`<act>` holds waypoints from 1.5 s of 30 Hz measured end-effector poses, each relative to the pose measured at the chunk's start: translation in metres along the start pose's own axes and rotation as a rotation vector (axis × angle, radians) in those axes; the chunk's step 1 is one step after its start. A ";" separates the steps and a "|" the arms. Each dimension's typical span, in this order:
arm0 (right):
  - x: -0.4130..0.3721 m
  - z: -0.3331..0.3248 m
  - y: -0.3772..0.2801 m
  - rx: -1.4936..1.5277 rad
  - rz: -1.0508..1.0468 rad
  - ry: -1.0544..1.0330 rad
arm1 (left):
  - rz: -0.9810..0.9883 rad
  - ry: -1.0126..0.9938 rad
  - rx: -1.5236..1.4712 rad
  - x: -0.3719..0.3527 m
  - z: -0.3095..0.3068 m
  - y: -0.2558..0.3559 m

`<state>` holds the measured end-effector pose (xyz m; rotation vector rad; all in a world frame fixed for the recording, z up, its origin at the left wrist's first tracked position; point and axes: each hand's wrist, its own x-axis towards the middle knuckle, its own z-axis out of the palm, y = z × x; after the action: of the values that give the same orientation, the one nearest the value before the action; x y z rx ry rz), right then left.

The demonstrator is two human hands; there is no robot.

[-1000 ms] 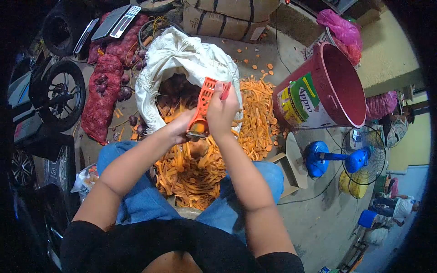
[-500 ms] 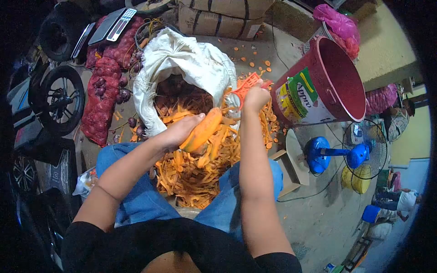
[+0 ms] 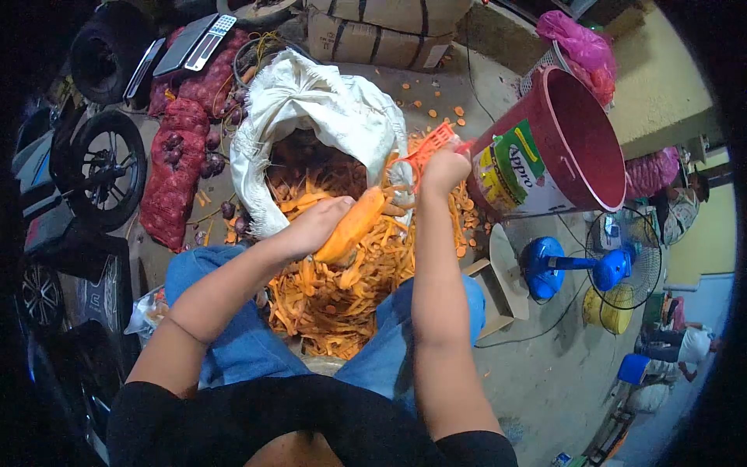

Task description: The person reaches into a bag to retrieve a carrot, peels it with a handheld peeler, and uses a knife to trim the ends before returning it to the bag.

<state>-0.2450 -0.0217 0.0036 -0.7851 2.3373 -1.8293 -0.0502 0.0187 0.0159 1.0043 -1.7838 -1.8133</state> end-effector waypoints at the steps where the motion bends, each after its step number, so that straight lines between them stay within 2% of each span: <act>1: -0.001 -0.005 -0.013 0.087 0.143 -0.024 | -0.068 0.043 -0.126 0.002 -0.001 0.002; 3: -0.014 -0.011 -0.042 0.305 0.430 -0.138 | -0.234 0.116 -0.262 0.011 -0.007 -0.002; 5: -0.052 -0.013 -0.070 0.595 0.207 -0.352 | -0.202 0.124 -0.275 0.017 -0.011 -0.009; 6: -0.064 -0.009 -0.068 0.595 0.207 -0.351 | -0.171 0.124 -0.282 0.018 -0.012 -0.010; 7: -0.074 -0.005 -0.060 0.374 -0.078 -0.331 | -0.229 0.080 -0.259 0.008 -0.014 0.018; 8: -0.079 -0.002 -0.053 0.146 -0.358 -0.307 | -0.230 0.080 -0.260 0.009 -0.012 0.013; 9: -0.070 0.000 -0.048 0.159 -0.219 -0.329 | -0.170 0.049 -0.183 0.010 -0.010 0.004; 10: -0.054 0.000 -0.044 0.161 -0.219 -0.334 | -0.111 0.019 -0.103 0.009 -0.009 0.000; 11: -0.036 -0.002 -0.040 0.130 -0.067 -0.269 | -0.026 -0.002 -0.104 0.006 -0.007 -0.001; 12: -0.027 -0.004 -0.040 0.097 0.086 -0.200 | -0.027 -0.004 -0.101 0.006 -0.007 0.005; 14: -0.024 -0.007 -0.041 0.062 0.060 -0.163 | -0.138 -0.063 -0.197 0.005 -0.006 0.022; 16: -0.015 -0.005 -0.033 0.030 0.028 -0.133 | -0.109 -0.073 -0.162 0.004 -0.006 0.026; 18: 0.004 -0.001 -0.004 -0.054 -0.170 0.084 | -0.089 -0.078 -0.126 -0.001 -0.007 0.023; 20: 0.018 -0.011 -0.014 0.475 0.454 0.168 | -0.060 -0.121 -0.030 -0.011 -0.007 0.016; 21: 0.019 -0.018 -0.019 0.259 0.435 0.094 | -0.069 -0.038 -0.106 -0.012 -0.006 0.016; 22: 0.015 -0.020 -0.023 0.259 0.432 0.093 | -0.067 -0.038 -0.108 -0.011 -0.009 0.019; 24: 0.001 -0.019 -0.038 0.221 0.380 -0.063 | -0.415 -0.060 -0.564 -0.008 -0.021 0.027; 25: -0.007 -0.016 -0.043 0.220 0.377 -0.067 | -0.446 -0.078 -0.774 -0.004 -0.024 0.021; 26: -0.015 -0.013 -0.046 0.295 0.317 -0.143 | -0.445 -0.075 -0.776 -0.004 -0.025 0.018; 28: -0.026 -0.007 -0.048 0.369 0.260 -0.219 | -0.347 -0.296 -1.013 -0.009 -0.025 0.035; 30: -0.032 -0.001 -0.048 0.447 0.307 -0.299 | -0.392 -0.264 -1.010 0.000 -0.025 0.015; 31: -0.034 0.003 -0.050 0.601 0.348 -0.286 | -0.414 -0.337 -1.034 0.003 -0.028 0.008; 32: -0.034 0.001 -0.054 0.601 0.347 -0.287 | -0.437 -0.411 -1.058 0.005 -0.029 0.003; 33: -0.035 -0.003 -0.060 0.586 0.373 -0.294 | -0.475 -0.331 -1.019 0.004 -0.027 0.008; 34: -0.036 -0.007 -0.064 0.571 0.399 -0.300 | -0.475 -0.332 -1.019 0.005 -0.025 0.008; 35: -0.043 -0.006 -0.061 0.569 0.398 -0.298 | -0.484 -0.227 -1.002 0.007 -0.024 0.009; 36: -0.053 -0.003 -0.056 0.431 0.192 -0.330 | -0.491 -0.123 -0.984 0.008 -0.022 0.010; 37: -0.060 0.000 -0.051 0.291 -0.013 -0.359 | -0.489 -0.125 -0.983 0.010 -0.020 0.010; 38: -0.064 0.003 -0.046 0.292 -0.015 -0.360 | -0.479 -0.074 -0.953 0.012 -0.018 0.010; 40: -0.070 0.005 -0.036 0.092 -0.365 -0.313 | -0.473 -0.021 -0.926 0.007 -0.017 0.011; 42: -0.034 0.005 -0.029 0.252 -0.104 -0.202 | -0.522 -0.225 -0.760 -0.001 -0.021 0.017; 43: -0.014 0.001 -0.024 0.319 0.005 -0.113 | -0.534 -0.265 -0.655 -0.001 -0.020 0.014; 45: 0.013 -0.014 -0.016 0.220 0.155 0.045 | -0.530 -0.225 -0.711 -0.006 -0.016 0.019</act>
<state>-0.2554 -0.0178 0.0260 -0.5259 2.1053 -2.0079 -0.0387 0.0103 0.0369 1.0423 -0.8441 -2.6867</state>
